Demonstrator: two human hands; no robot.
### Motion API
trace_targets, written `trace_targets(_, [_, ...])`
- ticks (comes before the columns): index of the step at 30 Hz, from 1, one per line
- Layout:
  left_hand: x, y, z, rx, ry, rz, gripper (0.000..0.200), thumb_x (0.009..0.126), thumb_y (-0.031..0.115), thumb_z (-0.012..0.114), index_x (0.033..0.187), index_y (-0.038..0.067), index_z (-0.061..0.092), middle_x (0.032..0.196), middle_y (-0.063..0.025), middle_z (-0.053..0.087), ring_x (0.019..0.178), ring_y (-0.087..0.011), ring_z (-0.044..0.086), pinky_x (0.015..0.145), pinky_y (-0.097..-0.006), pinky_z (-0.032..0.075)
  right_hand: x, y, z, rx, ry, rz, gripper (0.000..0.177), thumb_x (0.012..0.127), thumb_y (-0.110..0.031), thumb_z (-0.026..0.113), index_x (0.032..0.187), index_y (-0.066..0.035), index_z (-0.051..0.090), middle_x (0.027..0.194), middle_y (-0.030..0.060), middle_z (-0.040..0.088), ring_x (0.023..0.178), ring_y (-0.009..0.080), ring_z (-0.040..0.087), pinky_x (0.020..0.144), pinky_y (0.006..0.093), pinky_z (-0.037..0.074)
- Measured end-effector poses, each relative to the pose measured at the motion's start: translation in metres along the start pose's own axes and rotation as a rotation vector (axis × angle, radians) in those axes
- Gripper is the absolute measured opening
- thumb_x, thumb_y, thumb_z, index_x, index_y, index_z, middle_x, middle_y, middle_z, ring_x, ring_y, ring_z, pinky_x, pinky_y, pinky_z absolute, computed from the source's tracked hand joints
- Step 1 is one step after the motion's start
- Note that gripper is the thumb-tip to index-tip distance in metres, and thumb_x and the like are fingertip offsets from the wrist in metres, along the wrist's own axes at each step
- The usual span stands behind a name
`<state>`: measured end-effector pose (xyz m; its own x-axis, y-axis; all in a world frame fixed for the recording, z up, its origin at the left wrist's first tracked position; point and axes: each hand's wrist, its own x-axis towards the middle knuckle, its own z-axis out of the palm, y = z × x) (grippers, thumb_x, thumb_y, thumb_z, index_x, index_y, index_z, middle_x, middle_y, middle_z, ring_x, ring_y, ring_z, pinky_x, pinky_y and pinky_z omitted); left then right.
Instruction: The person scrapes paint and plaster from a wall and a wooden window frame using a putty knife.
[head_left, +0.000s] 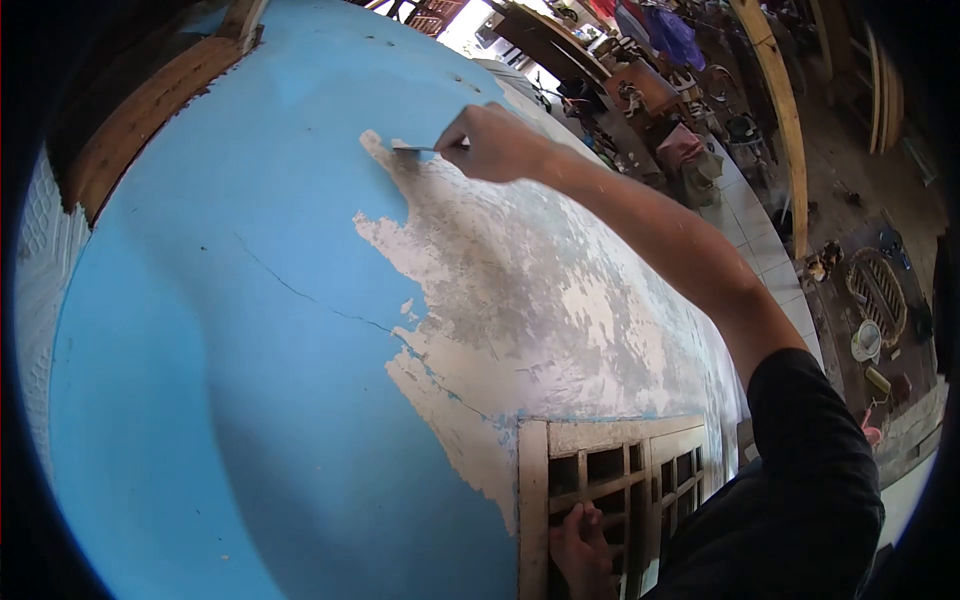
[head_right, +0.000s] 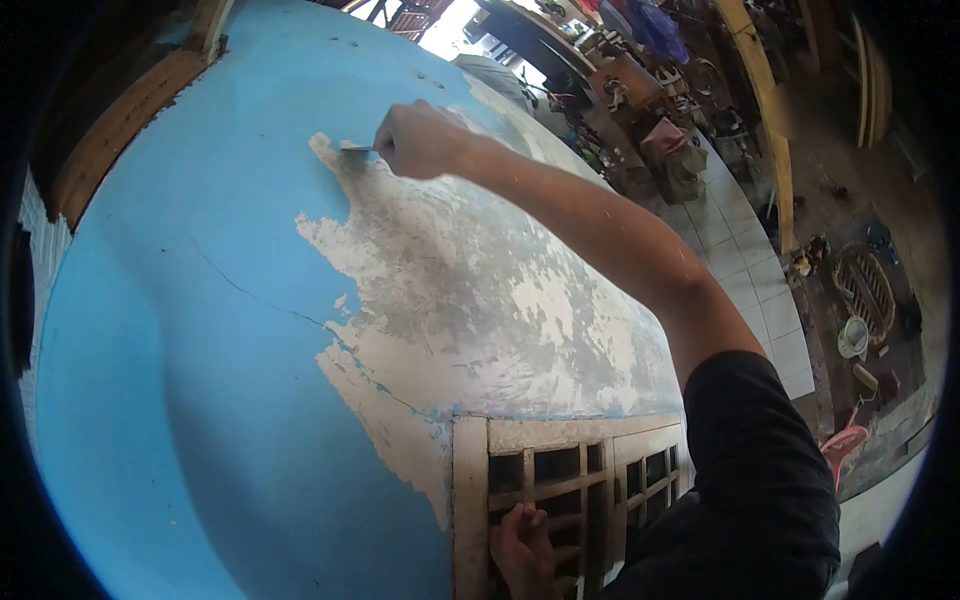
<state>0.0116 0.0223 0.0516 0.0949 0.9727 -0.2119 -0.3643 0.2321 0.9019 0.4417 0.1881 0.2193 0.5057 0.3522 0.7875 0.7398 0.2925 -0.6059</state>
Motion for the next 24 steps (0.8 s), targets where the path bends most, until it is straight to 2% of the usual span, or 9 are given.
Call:
trace_targets(1, [0.0, 0.0, 0.002, 0.001, -0.012, 0.007, 0.005, 0.094, -0.007, 0.06, 0.092, -0.002, 0.059, 0.086, -0.0155, 0.064, 0.08, -0.0214, 0.062, 0.069, -0.0318, 0.052, -0.005, -0.006, 0.0, -0.014, 0.029, -0.038, 0.019, 0.088, -0.009, 0.064, 0.097, -0.004, 0.08, 0.09, 0.0142, 0.077, 0.08, 0.0278, 0.074, 0.076, 0.0368, 0.058])
trace_targets(2, [-0.002, 0.001, 0.003, 0.011, -0.018, 0.01, 0.005, 0.094, -0.006, 0.06, 0.091, -0.003, 0.059, 0.086, -0.0156, 0.064, 0.08, -0.0212, 0.062, 0.07, -0.0314, 0.052, -0.003, -0.009, 0.0, -0.023, -0.02, 0.027, 0.027, 0.083, -0.011, 0.057, 0.096, -0.014, 0.08, 0.094, 0.0138, 0.076, 0.086, 0.0361, 0.072, 0.075, 0.0451, 0.058])
trace_targets(6, [-0.002, 0.001, -0.004, 0.04, -0.032, -0.011, 0.003, 0.094, -0.005, 0.06, 0.091, -0.006, 0.06, 0.086, -0.0152, 0.064, 0.08, -0.0201, 0.061, 0.071, -0.03, 0.052, 0.039, 0.023, 0.011, -0.016, -0.1, 0.149, 0.025, 0.081, -0.008, 0.057, 0.092, -0.013, 0.079, 0.091, 0.0145, 0.075, 0.084, 0.0372, 0.071, 0.076, 0.0466, 0.058])
trace_targets(9, [0.045, -0.048, -0.108, 0.085, -0.343, 0.16, 0.024, 0.097, 0.016, 0.069, 0.111, -0.004, 0.067, 0.103, -0.013, 0.067, 0.093, -0.0216, 0.064, 0.091, -0.034, 0.055, 0.006, -0.003, -0.009, 0.014, -0.095, -0.013, 0.023, 0.08, -0.008, 0.058, 0.089, -0.012, 0.079, 0.088, 0.0152, 0.074, 0.082, 0.0375, 0.07, 0.075, 0.0462, 0.058])
trace_targets(11, [0.047, -0.043, -0.098, 0.052, -0.238, 0.042, 0.014, 0.097, 0.012, 0.067, 0.101, -0.001, 0.068, 0.098, -0.0117, 0.068, 0.089, -0.0204, 0.063, 0.088, -0.0316, 0.055, -0.012, -0.016, 0.0, 0.027, 0.049, -0.009, 0.022, 0.08, -0.006, 0.058, 0.085, -0.013, 0.079, 0.078, 0.0172, 0.072, 0.078, 0.0384, 0.07, 0.075, 0.0456, 0.058])
trace_targets(15, [0.044, -0.034, -0.089, 0.027, -0.158, -0.064, 0.01, 0.097, 0.008, 0.066, 0.092, 0.0, 0.069, 0.094, -0.0105, 0.068, 0.083, -0.0196, 0.063, 0.082, -0.0306, 0.055, 0.017, -0.007, -0.004, -0.027, -0.058, 0.062, 0.021, 0.081, -0.004, 0.056, 0.08, -0.01, 0.077, 0.077, 0.0162, 0.072, 0.076, 0.0365, 0.07, 0.071, 0.0449, 0.056])
trace_targets(19, [0.046, -0.036, -0.088, 0.01, -0.227, -0.02, 0.009, 0.097, 0.008, 0.066, 0.095, 0.0, 0.07, 0.095, -0.011, 0.068, 0.082, -0.0198, 0.062, 0.081, -0.0321, 0.055, 0.003, -0.004, -0.007, 0.108, 0.0, -0.061, 0.019, 0.079, -0.004, 0.056, 0.076, -0.009, 0.074, 0.075, 0.015, 0.07, 0.074, 0.036, 0.068, 0.066, 0.0454, 0.055])
trace_targets(21, [0.051, -0.04, -0.097, -0.013, -0.248, -0.026, 0.009, 0.097, 0.009, 0.067, 0.097, 0.001, 0.071, 0.095, -0.0116, 0.069, 0.085, -0.0196, 0.062, 0.083, -0.032, 0.055, 0.004, -0.01, -0.005, 0.02, -0.015, -0.03, 0.02, 0.08, -0.005, 0.057, 0.079, -0.01, 0.076, 0.076, 0.014, 0.071, 0.076, 0.0356, 0.069, 0.067, 0.0445, 0.056])
trace_targets(24, [0.02, -0.018, -0.036, 0.067, -0.031, -0.035, 0.004, 0.094, -0.005, 0.06, 0.095, -0.008, 0.061, 0.086, -0.0143, 0.064, 0.08, -0.0199, 0.061, 0.071, -0.0298, 0.052, 0.019, -0.009, -0.004, -0.05, -0.088, 0.064, 0.022, 0.081, -0.007, 0.057, 0.085, -0.011, 0.078, 0.082, 0.0129, 0.074, 0.081, 0.0344, 0.071, 0.071, 0.0434, 0.057])
